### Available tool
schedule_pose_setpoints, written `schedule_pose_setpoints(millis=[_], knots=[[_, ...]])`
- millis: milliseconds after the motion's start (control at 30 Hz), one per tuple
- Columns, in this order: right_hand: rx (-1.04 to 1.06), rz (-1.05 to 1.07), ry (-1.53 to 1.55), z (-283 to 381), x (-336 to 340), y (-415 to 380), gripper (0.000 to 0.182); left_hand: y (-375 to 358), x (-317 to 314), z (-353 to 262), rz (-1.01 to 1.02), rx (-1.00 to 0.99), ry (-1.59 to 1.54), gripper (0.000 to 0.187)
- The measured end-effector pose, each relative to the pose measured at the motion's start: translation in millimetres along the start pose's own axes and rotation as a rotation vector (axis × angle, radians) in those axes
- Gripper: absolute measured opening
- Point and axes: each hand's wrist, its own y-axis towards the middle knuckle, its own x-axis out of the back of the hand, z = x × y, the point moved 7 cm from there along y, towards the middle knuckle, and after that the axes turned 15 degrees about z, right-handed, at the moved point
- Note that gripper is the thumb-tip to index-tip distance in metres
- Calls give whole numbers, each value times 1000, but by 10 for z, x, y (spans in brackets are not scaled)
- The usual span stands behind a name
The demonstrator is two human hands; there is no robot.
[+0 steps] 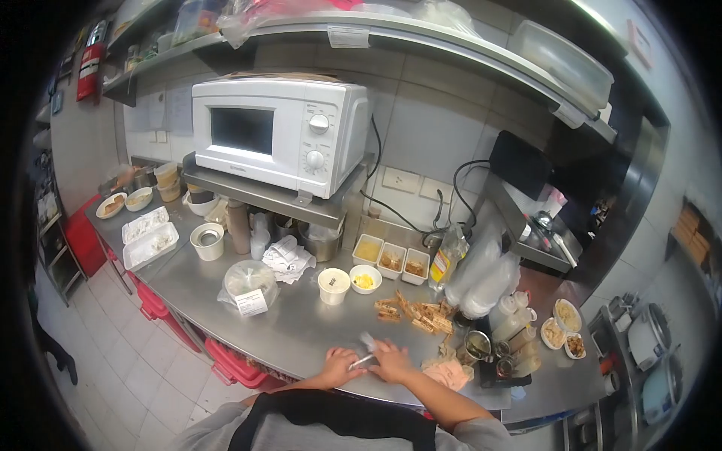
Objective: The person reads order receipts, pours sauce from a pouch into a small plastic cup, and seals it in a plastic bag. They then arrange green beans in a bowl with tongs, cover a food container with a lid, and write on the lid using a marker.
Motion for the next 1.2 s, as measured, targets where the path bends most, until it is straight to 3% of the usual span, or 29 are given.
schedule_pose_setpoints(millis=[33,133,167,233,267,367,467,533,567,633,667,733,767,833,933,1000,1100,1200], knots=[[9,-42,-119,-116,-80,-24,35,20,-75,65,39,3,51,26],[29,58,-52,-295,-193,-240,28,60,-131,155,41,-40,22,24],[150,-67,79,-224,-94,-377,29,63,-109,164,52,-63,-5,23],[189,37,463,-315,-147,-329,34,52,-97,160,80,-108,-61,20],[208,91,657,-340,-190,-318,38,43,9,47,72,-127,51,17],[9,-14,1062,50,84,-474,45,119,322,-206,79,-132,327,11],[62,-195,1130,181,262,-424,43,369,331,-135,95,-55,400,10],[58,-198,1358,174,276,-420,41,517,555,-180,42,-31,350,10],[54,-198,1472,178,287,-426,40,586,716,-262,29,-57,253,9],[428,-19,1905,603,461,-533,36,653,1123,-557,3,-110,60,9],[630,84,2105,785,541,-579,34,685,1259,-718,58,-152,-240,8],[762,322,2238,957,490,-554,28,684,1428,-1052,165,-231,-841,9],[827,448,2297,1020,473,-553,26,633,1388,-1218,304,-307,-822,11],[634,228,2079,691,411,-402,15,476,1291,-1461,573,-449,-780,15],[390,47,1711,264,453,-315,14,100,1378,-1647,347,-801,-96,15],[275,32,1460,203,554,-335,13,24,1395,-1471,232,-552,4,15],[267,-191,1479,303,494,-289,11,0,1093,-819,19,-244,-62,11],[312,-398,1541,452,385,-265,12,-22,710,-193,-128,-59,-594,5]])
